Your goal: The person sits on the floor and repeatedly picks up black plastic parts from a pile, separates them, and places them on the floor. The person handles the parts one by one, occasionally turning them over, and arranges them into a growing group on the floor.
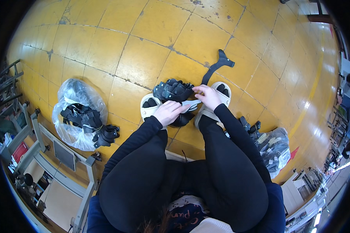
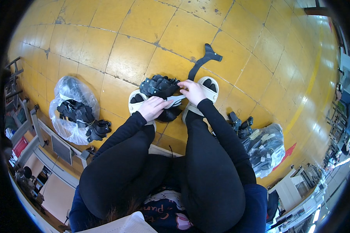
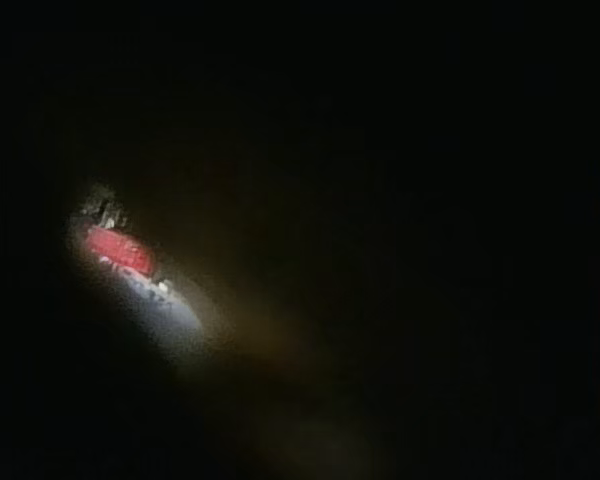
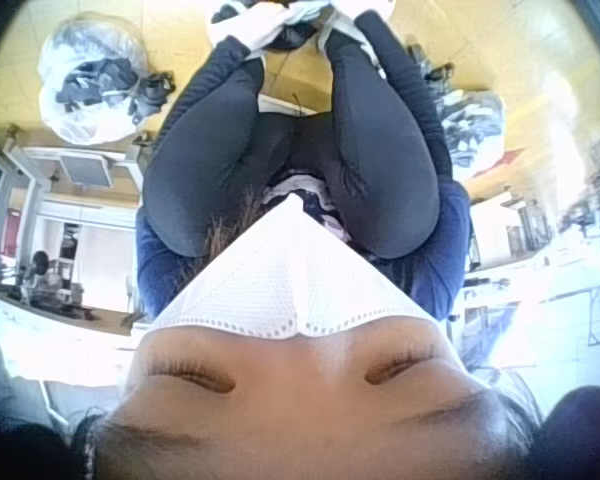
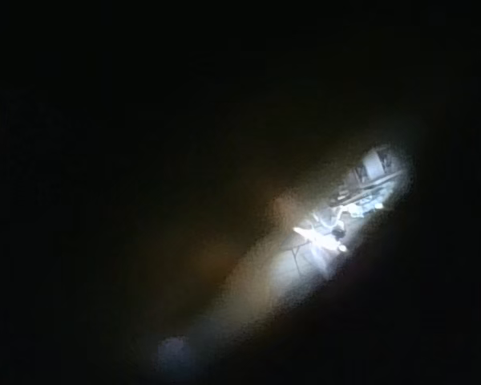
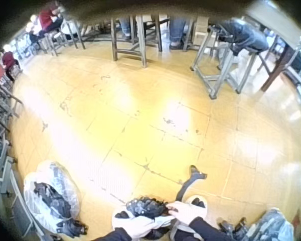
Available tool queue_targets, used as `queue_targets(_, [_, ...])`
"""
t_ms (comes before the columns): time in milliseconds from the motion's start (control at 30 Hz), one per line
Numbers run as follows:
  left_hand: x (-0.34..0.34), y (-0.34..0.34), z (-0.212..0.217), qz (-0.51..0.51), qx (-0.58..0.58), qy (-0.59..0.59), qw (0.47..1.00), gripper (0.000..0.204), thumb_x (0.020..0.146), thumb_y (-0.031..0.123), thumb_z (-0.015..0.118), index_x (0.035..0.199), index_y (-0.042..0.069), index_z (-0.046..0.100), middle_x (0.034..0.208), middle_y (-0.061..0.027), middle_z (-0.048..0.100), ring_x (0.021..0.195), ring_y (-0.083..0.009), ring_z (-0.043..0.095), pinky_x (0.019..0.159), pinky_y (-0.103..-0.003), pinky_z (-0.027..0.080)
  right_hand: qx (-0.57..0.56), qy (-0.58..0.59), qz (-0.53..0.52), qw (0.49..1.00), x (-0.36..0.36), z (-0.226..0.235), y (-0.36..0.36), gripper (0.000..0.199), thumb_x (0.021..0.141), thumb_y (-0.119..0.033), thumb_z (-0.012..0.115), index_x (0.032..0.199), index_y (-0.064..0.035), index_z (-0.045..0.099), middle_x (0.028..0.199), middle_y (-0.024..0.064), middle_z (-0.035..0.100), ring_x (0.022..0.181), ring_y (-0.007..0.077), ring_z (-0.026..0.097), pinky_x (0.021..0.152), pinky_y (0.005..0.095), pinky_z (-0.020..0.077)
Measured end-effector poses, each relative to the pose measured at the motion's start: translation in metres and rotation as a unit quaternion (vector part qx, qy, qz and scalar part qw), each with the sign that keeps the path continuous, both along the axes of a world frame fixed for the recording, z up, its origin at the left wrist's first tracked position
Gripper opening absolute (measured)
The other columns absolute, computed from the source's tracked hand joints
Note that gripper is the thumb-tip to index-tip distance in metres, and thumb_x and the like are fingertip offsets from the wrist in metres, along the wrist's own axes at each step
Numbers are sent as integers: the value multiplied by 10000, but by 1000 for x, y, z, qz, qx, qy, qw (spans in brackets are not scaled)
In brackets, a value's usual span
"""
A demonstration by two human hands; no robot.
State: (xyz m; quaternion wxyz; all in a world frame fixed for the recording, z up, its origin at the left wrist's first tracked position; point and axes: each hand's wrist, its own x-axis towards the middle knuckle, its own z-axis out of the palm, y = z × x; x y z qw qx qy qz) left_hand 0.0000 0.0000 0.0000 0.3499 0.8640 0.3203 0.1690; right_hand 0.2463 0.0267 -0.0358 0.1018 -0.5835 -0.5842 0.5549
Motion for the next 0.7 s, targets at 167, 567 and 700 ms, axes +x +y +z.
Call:
queue_targets(167, [-2, -4, -3, -22, 0, 6, 1000, 277, 727, 67, 648, 996, 133, 668, 892, -10, 543, 866, -186, 557, 748, -320, 456, -17, 21, -29, 999, -9, 1, -8, 310, 791, -73, 665, 1095, -21, 637, 985, 99, 638, 846, 210, 622, 790, 323, 504])
queue_targets(567, [1, 1, -5, 36, 15, -32, 999, 285, 710, 57, 709, 984, 115, 655, 929, -35, 585, 863, -213, 587, 750, -331, 477, -187, 184, -141, 955, -17, -21, -15, 343, 893, -83, 626, 1224, -64, 539, 912, -9, 607, 858, 86, 571, 773, 231, 473])
queue_targets(700, [-1, -3, -10, 75, -50, -52, 995, 251, 745, 31, 691, 986, 84, 647, 969, -56, 599, 905, -240, 605, 788, -345, 494, -91, 112, -122, 982, -24, 7, -12, 303, 870, -126, 658, 1149, -47, 569, 950, 20, 614, 903, 116, 594, 785, 248, 476])
